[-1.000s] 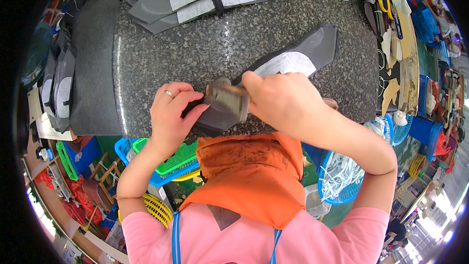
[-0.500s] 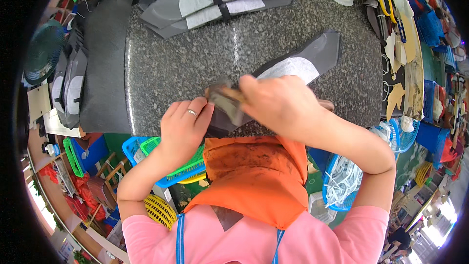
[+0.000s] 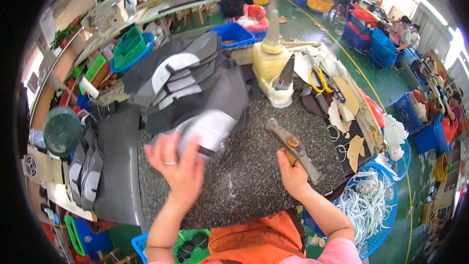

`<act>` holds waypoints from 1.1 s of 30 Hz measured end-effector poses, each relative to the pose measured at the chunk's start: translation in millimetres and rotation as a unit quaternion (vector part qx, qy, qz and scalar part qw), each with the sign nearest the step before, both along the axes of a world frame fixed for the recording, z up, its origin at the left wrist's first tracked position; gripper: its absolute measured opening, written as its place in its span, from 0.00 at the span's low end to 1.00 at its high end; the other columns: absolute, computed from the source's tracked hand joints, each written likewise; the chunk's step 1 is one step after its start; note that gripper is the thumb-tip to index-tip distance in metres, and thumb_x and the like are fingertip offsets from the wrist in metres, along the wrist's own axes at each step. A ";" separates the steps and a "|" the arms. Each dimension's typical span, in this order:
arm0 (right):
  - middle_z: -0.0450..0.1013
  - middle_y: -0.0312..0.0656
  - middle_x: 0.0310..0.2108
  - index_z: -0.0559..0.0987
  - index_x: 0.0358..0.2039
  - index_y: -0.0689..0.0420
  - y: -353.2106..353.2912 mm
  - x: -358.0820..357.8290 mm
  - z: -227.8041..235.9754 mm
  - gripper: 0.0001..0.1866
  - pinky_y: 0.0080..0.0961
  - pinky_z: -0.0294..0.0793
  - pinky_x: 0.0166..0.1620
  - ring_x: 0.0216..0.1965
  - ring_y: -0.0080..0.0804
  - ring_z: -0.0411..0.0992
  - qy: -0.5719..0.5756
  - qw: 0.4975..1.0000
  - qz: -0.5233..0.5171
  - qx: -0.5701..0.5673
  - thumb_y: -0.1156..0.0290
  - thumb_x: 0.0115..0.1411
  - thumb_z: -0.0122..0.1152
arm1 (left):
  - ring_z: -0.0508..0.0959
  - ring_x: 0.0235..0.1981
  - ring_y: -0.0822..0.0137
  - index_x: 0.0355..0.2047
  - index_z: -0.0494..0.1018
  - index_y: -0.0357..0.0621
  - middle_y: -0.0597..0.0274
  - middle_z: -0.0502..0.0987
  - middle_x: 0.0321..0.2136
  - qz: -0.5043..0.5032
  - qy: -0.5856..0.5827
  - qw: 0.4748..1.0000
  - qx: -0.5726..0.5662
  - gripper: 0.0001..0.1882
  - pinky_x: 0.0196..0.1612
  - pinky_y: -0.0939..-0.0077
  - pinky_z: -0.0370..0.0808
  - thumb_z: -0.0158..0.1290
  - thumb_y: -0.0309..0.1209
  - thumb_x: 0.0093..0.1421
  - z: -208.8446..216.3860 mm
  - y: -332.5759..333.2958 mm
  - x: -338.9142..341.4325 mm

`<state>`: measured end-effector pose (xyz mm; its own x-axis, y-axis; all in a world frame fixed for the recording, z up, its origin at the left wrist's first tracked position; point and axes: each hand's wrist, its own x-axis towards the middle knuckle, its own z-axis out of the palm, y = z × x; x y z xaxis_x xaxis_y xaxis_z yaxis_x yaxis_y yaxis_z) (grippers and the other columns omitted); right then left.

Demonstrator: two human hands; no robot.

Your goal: Hammering and shaping shoe components at a factory workstation.

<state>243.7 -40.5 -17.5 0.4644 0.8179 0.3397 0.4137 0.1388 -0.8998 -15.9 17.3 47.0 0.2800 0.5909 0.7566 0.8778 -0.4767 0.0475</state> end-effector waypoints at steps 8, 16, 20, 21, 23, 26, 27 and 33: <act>0.73 0.38 0.22 0.73 0.37 0.59 14.0 -21.6 34.9 0.12 0.22 0.71 0.27 0.21 0.25 0.72 -0.084 0.989 0.119 0.008 0.70 0.56 0.66 | 0.46 0.69 0.43 0.62 0.62 0.48 0.48 0.50 0.68 0.031 0.012 0.995 -0.095 0.38 0.67 0.45 0.42 0.62 0.36 0.50 -8.6 69.8 -98.3; 0.73 0.41 0.21 0.73 0.37 0.59 20.8 -26.4 37.4 0.13 0.24 0.71 0.26 0.21 0.32 0.73 -0.127 0.976 0.176 0.027 0.70 0.56 0.67 | 0.62 0.62 0.45 0.68 0.49 0.71 0.52 0.54 0.66 0.735 0.069 0.626 -0.250 0.40 0.57 0.31 0.56 0.39 0.67 0.58 -52.4 15.3 -483.0; 0.72 0.40 0.21 0.73 0.36 0.60 23.3 -30.8 33.5 0.14 0.22 0.70 0.25 0.19 0.28 0.72 -0.156 0.966 0.204 0.022 0.72 0.54 0.69 | 0.57 0.66 0.47 0.68 0.42 0.80 0.60 0.43 0.70 0.610 -0.128 0.755 -0.202 0.39 0.58 0.26 0.50 0.41 0.65 0.59 -98.6 -7.4 -540.0; 0.72 0.40 0.21 0.73 0.36 0.60 21.1 -30.7 32.2 0.14 0.22 0.70 0.25 0.19 0.28 0.72 -0.158 0.966 0.204 0.019 0.72 0.54 0.69 | 0.57 0.66 0.47 0.68 0.42 0.80 0.60 0.43 0.70 0.610 -0.128 0.755 -0.205 0.39 0.58 0.26 0.50 0.41 0.65 0.59 -100.7 -6.9 -542.1; 0.72 0.40 0.21 0.73 0.36 0.60 20.9 -28.6 28.4 0.14 0.21 0.70 0.25 0.19 0.26 0.72 -0.162 0.961 0.223 0.016 0.72 0.53 0.69 | 0.58 0.65 0.48 0.68 0.43 0.80 0.60 0.45 0.70 0.618 -0.105 0.748 -0.216 0.39 0.58 0.26 0.51 0.42 0.64 0.59 -92.4 0.4 -531.3; 0.73 0.42 0.22 0.74 0.36 0.59 19.6 -31.4 30.3 0.12 0.24 0.72 0.27 0.22 0.31 0.74 -0.158 0.959 0.236 0.008 0.71 0.54 0.67 | 0.60 0.65 0.47 0.68 0.45 0.76 0.59 0.49 0.69 0.649 -0.077 0.722 -0.225 0.41 0.60 0.33 0.53 0.45 0.63 0.57 -63.2 1.8 -534.7; 0.74 0.44 0.23 0.75 0.36 0.58 18.4 -33.1 32.7 0.11 0.28 0.73 0.29 0.24 0.37 0.76 -0.150 0.958 0.244 -0.022 0.70 0.54 0.65 | 0.60 0.65 0.47 0.68 0.45 0.73 0.59 0.50 0.69 0.672 -0.067 0.704 -0.220 0.43 0.61 0.36 0.54 0.47 0.62 0.57 -57.3 0.6 -540.2; 0.72 0.40 0.19 0.76 0.36 0.59 24.2 -40.8 29.1 0.14 0.21 0.68 0.24 0.19 0.25 0.71 -0.174 0.955 0.241 0.015 0.69 0.53 0.70 | 0.56 0.65 0.43 0.69 0.45 0.54 0.46 0.54 0.66 0.515 -0.108 0.832 -0.176 0.54 0.65 0.51 0.55 0.62 0.53 0.49 -74.5 -8.6 -616.0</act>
<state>202.9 -16.3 11.7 -0.1087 0.8959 0.4308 0.5693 0.4113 -0.7118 -631.9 8.7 -27.5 -0.6322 0.6292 0.4521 0.7648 0.6004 0.2338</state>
